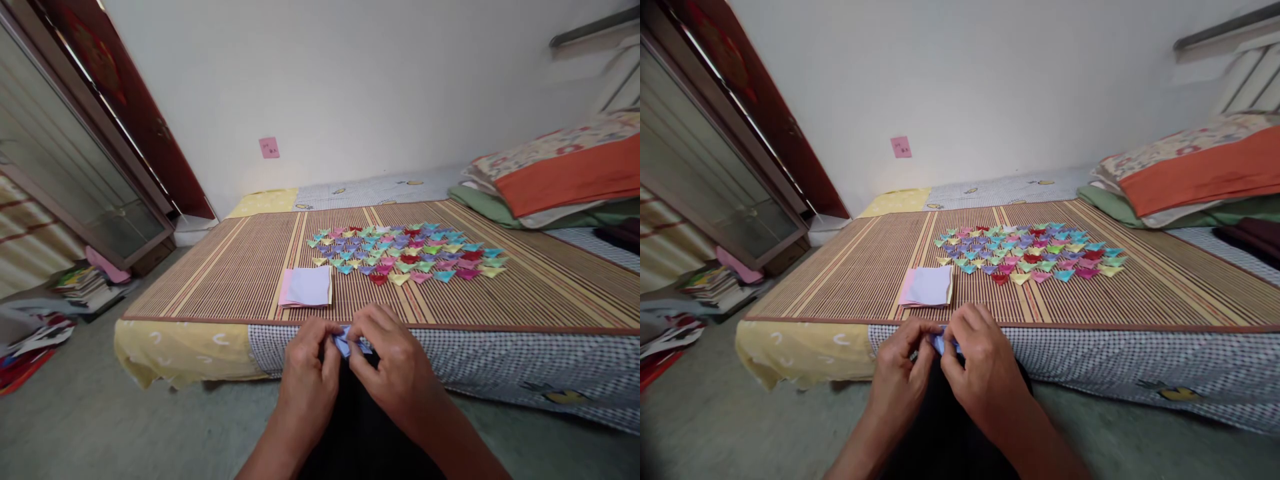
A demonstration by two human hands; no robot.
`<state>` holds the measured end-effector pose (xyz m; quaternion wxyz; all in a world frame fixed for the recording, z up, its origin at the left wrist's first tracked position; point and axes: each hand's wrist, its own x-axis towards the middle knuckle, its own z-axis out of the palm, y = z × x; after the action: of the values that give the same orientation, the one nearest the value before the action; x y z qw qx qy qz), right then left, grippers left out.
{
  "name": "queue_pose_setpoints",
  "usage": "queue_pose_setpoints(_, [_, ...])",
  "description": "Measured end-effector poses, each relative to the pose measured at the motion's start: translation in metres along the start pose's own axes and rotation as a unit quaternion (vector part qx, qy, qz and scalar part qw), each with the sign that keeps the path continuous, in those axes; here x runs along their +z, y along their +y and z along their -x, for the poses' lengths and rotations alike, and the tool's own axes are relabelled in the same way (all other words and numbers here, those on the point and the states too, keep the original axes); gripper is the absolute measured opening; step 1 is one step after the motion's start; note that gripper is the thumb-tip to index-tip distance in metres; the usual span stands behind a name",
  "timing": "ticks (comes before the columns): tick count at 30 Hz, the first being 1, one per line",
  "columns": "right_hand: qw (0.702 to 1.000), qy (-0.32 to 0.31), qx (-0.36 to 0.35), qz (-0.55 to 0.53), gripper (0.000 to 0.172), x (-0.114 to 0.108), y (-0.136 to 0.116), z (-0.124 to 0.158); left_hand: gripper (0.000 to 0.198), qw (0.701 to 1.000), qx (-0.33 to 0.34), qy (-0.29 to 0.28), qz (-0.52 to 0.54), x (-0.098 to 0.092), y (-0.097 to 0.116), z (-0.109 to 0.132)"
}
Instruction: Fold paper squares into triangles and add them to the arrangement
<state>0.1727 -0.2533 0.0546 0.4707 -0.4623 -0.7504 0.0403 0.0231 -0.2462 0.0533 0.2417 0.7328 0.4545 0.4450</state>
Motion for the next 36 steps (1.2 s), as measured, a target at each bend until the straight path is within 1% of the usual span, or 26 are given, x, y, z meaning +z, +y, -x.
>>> queue_pose_setpoints(3, [1.0,-0.001,0.003,-0.006,0.024,0.0,0.002,0.001,0.021,1.0,0.003,-0.008,-0.015,-0.001,0.001,0.0])
queue_pose_setpoints(8, [0.999,-0.011,0.018,-0.024,0.022,0.001,0.006,0.003,0.016,0.997,-0.018,-0.073,0.001,-0.002,0.003,-0.002])
queue_pose_setpoints(10, [0.999,-0.017,0.022,-0.044,0.022,0.001,0.008,0.003,0.014,0.996,-0.034,-0.08,0.017,-0.001,0.002,-0.003])
queue_pose_setpoints(13, [0.997,-0.02,0.029,-0.065,0.021,0.001,0.009,0.004,0.016,0.996,-0.041,-0.063,0.043,0.0,0.0,-0.002])
queue_pose_setpoints(18, [0.996,-0.018,0.048,-0.078,0.017,0.001,0.009,0.005,0.019,0.998,-0.018,-0.035,0.044,0.0,-0.001,0.0])
queue_pose_setpoints(23, [0.996,-0.011,0.084,-0.019,0.014,0.002,0.008,0.005,0.022,1.0,0.019,-0.021,0.012,0.002,-0.003,0.0])
queue_pose_setpoints(25, [0.994,-0.024,0.111,0.009,0.014,0.002,0.008,0.006,0.022,0.999,0.026,-0.019,0.002,0.002,-0.004,-0.001])
queue_pose_setpoints(27, [0.988,-0.052,0.142,0.022,0.014,0.002,0.008,0.006,0.022,0.999,0.029,-0.018,-0.004,0.002,-0.006,-0.001])
queue_pose_setpoints(31, [0.978,-0.105,0.18,0.008,0.012,0.003,0.01,0.005,0.022,0.999,0.035,-0.01,-0.018,0.003,-0.007,0.0])
queue_pose_setpoints(36, [0.974,-0.103,0.197,-0.035,0.012,0.0,0.014,0.002,0.022,0.999,0.038,-0.016,-0.019,0.007,-0.006,0.001])
